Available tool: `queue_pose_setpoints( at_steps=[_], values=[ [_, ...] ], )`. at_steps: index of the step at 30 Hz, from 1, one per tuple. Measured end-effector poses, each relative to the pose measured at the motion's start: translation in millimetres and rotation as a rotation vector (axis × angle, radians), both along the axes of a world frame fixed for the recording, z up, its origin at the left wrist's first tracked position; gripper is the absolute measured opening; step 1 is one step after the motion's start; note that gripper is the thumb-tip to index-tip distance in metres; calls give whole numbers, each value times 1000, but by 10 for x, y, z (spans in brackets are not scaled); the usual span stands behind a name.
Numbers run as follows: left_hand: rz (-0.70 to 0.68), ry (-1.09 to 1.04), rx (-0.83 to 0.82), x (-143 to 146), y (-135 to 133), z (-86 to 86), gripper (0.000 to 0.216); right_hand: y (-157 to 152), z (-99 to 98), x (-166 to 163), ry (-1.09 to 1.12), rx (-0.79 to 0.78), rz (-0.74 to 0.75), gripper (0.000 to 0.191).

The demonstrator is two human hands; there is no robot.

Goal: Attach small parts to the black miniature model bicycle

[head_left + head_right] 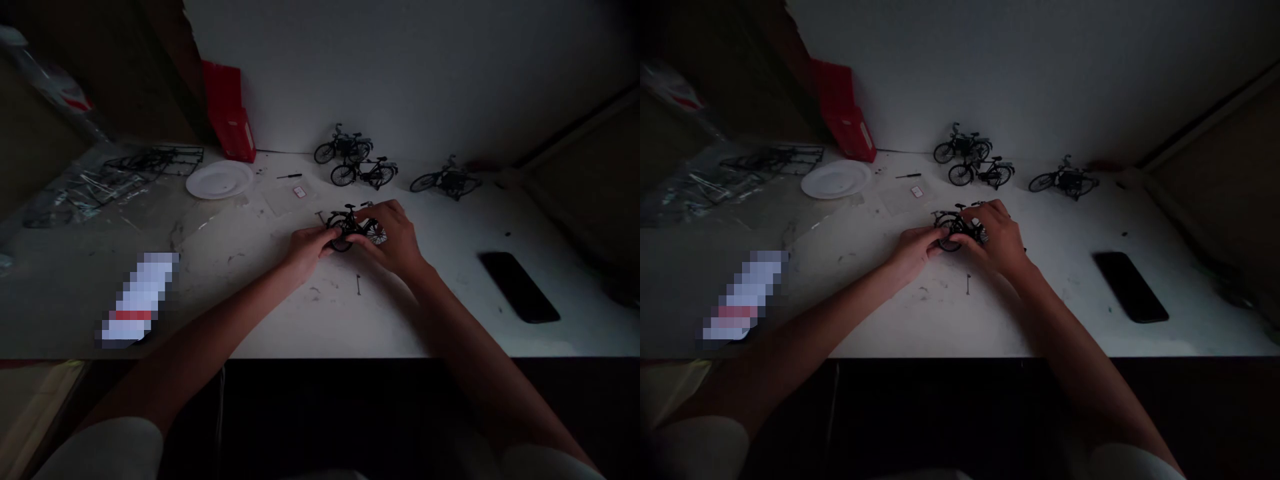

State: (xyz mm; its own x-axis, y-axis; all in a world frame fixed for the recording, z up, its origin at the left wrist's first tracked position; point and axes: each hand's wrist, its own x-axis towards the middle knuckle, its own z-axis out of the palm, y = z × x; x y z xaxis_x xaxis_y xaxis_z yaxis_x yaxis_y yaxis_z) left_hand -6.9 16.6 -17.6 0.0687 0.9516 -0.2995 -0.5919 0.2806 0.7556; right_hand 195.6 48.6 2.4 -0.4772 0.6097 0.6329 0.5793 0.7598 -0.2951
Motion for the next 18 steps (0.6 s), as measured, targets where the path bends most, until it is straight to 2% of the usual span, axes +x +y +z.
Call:
queue_pose_setpoints(
  at_steps=[3, 7, 12, 18],
  values=[
    [4, 30, -17, -17, 7, -5, 13, 13, -10, 0, -25, -58, 36, 42],
    [18, 69, -34, -33, 18, -21, 12, 47, -73, -10, -16, -59, 60, 29],
    [10, 78, -8, -45, 32, -23, 16, 27, -100, -6, 2, -99, 58, 43],
    [-53, 118, -23, -67, -3, 27, 30, -10, -126, 6, 9, -185, 28, 58]
  ],
)
